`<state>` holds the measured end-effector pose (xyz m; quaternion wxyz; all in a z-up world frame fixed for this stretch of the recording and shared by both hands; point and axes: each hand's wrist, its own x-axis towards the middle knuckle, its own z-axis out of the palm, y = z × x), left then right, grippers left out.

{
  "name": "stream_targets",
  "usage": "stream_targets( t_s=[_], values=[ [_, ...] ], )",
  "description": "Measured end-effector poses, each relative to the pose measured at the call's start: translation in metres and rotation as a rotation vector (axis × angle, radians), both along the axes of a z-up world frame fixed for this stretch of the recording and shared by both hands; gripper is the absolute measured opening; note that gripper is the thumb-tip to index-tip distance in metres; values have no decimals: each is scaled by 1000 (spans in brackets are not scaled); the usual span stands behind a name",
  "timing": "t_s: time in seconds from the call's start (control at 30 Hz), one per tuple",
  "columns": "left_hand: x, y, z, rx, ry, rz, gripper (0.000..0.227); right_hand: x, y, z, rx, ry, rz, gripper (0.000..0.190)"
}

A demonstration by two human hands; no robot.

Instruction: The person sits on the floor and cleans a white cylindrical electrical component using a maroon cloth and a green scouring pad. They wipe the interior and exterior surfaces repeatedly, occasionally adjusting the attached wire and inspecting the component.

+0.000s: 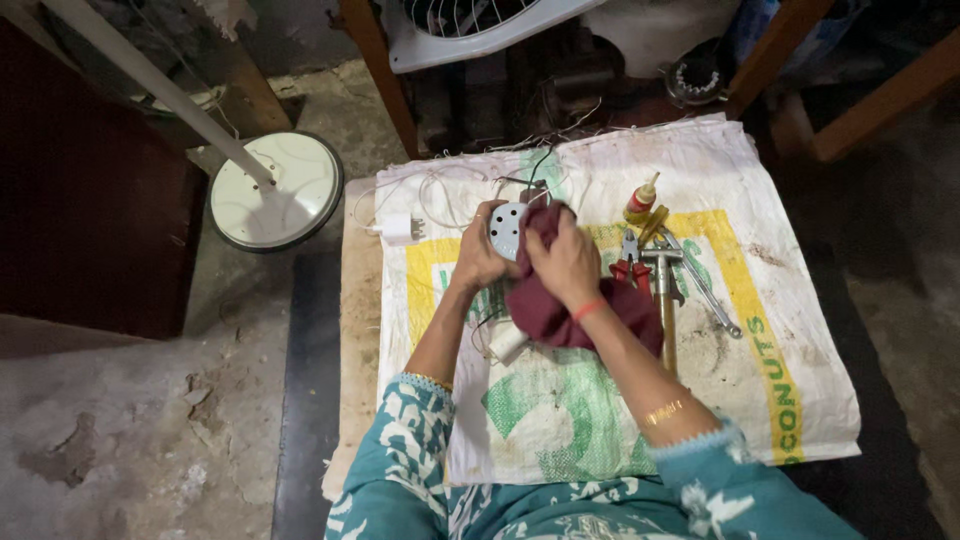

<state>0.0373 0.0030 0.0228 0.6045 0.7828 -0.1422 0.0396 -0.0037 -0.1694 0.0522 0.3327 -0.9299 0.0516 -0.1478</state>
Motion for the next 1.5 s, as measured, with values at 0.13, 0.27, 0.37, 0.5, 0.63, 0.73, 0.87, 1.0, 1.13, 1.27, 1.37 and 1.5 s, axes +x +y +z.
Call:
stream_targets(
  t_s=[0.13,0.27,0.37,0.5,0.63,0.73,0.87,1.0,1.13,1.27,1.37,1.5],
  values=[
    [-12,-18,-5,-179,-78,257,109,-47,-41,27,149,60,254,55],
    [-51,-63,-2,-60,-124,647,134,-60,-86,60,468,-3,250,44],
    [-80,-77,9,99,-120,596,148,-61,-104,84,506,-132,231,43],
    [-61,-48,19,144,151,337,161,-62,-119,124,418,-137,295,44],
    [-18,-5,-9,-111,-86,-57,161,-52,-77,137,261,-1,261,47],
    [3,-9,-52,-315,-48,-158,112,-47,5,101,-180,-360,321,60],
    [9,-13,-96,6,-202,47,72,-33,53,55,-485,-288,116,59],
    [9,-14,-90,73,-37,74,54,-2,48,46,-327,91,173,62],
    [-3,-19,-71,-248,-151,27,78,37,33,57,-203,92,212,56],
    [-4,-23,-72,38,-328,206,86,40,23,50,-211,117,154,57],
    [-2,-21,-71,-30,-264,162,73,5,33,38,-344,-153,-6,67],
    [-8,-21,-62,-13,-21,111,72,-47,25,38,-330,-134,58,68]
  ],
)
